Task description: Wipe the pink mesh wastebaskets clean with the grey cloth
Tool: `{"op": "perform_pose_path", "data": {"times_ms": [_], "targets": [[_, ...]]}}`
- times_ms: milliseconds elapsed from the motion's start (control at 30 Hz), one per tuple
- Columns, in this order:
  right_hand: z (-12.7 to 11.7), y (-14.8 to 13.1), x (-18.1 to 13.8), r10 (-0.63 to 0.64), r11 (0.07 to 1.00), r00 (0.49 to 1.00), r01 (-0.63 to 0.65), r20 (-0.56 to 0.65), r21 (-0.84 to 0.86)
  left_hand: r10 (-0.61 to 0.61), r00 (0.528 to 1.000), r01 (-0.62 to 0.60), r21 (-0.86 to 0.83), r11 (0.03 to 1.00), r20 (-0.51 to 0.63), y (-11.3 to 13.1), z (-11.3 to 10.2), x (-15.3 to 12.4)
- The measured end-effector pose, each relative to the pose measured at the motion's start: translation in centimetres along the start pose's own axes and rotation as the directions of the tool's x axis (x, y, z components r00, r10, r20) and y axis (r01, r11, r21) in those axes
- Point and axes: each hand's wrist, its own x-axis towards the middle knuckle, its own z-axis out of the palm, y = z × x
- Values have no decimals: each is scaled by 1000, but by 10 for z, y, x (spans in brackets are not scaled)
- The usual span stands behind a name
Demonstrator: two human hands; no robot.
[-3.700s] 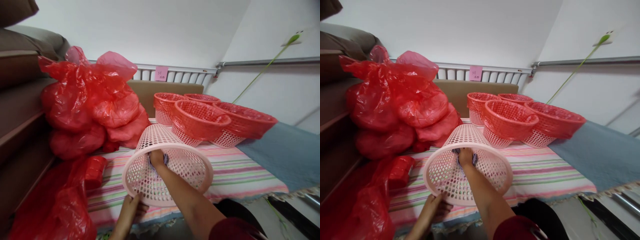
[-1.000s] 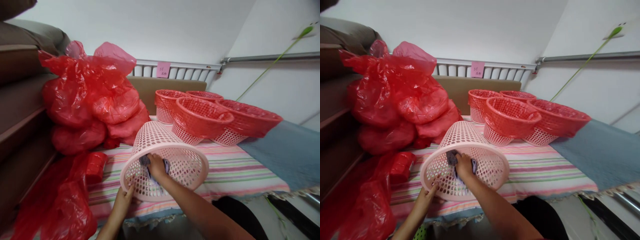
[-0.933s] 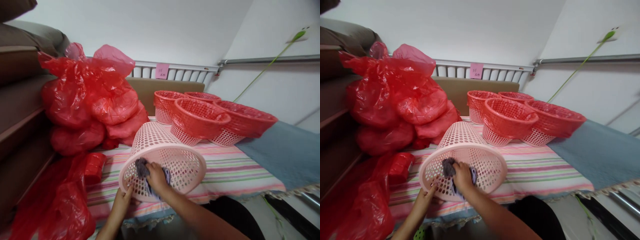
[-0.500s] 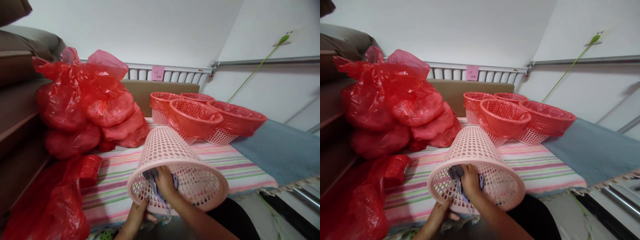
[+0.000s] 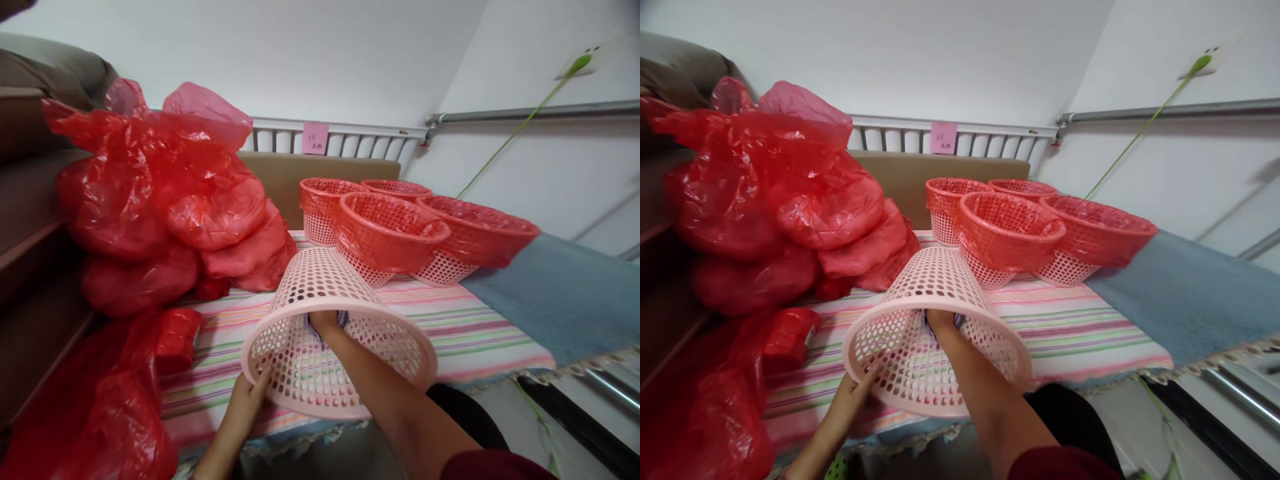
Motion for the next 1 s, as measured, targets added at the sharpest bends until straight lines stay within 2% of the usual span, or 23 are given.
{"op": "perform_pose_path", "data": {"times_ms": [100, 233, 300, 367, 433, 533, 633, 733, 833, 1000], "targets": [[-2, -7, -30, -43, 999, 999, 42, 32, 17, 29, 999, -29, 11, 1000, -26, -4, 0, 5], [-3, -14, -117, -151, 987, 984, 145, 92, 65, 43, 999, -45, -64, 997, -28, -9, 4, 4], [-2, -15, -154, -226, 963, 967, 203, 118, 176, 35, 999, -38, -94, 995, -33, -9, 5, 2], [0, -17, -168, -220, 957, 968, 190, 121, 221, -32, 999, 29, -93, 995, -26, -7, 4, 0], [1, -20, -153, -141, 979, 986, 125, 88, 162, -161, 987, 162, -85, 983, 15, -6, 3, -2], [5, -24, -95, -47, 998, 999, 47, 6, 35, -278, 960, 280, -86, 956, 35, -6, 4, -4], [9, -26, -33, -5, 1000, 999, 6, -48, 4, -262, 965, 262, -91, 961, 9, -9, 8, -6], [14, -26, 5, 9, 1000, 997, -10, -77, -18, -267, 963, 269, -120, 956, 35, -8, 10, -5], [19, -23, 19, -3, 999, 998, 0, -61, -50, -262, 964, 266, -106, 958, 47, 0, 2, -2], [19, -23, 22, -29, 995, 999, 27, -14, -99, -45, 995, 40, -54, 998, -91, 19, -21, 8]]}}
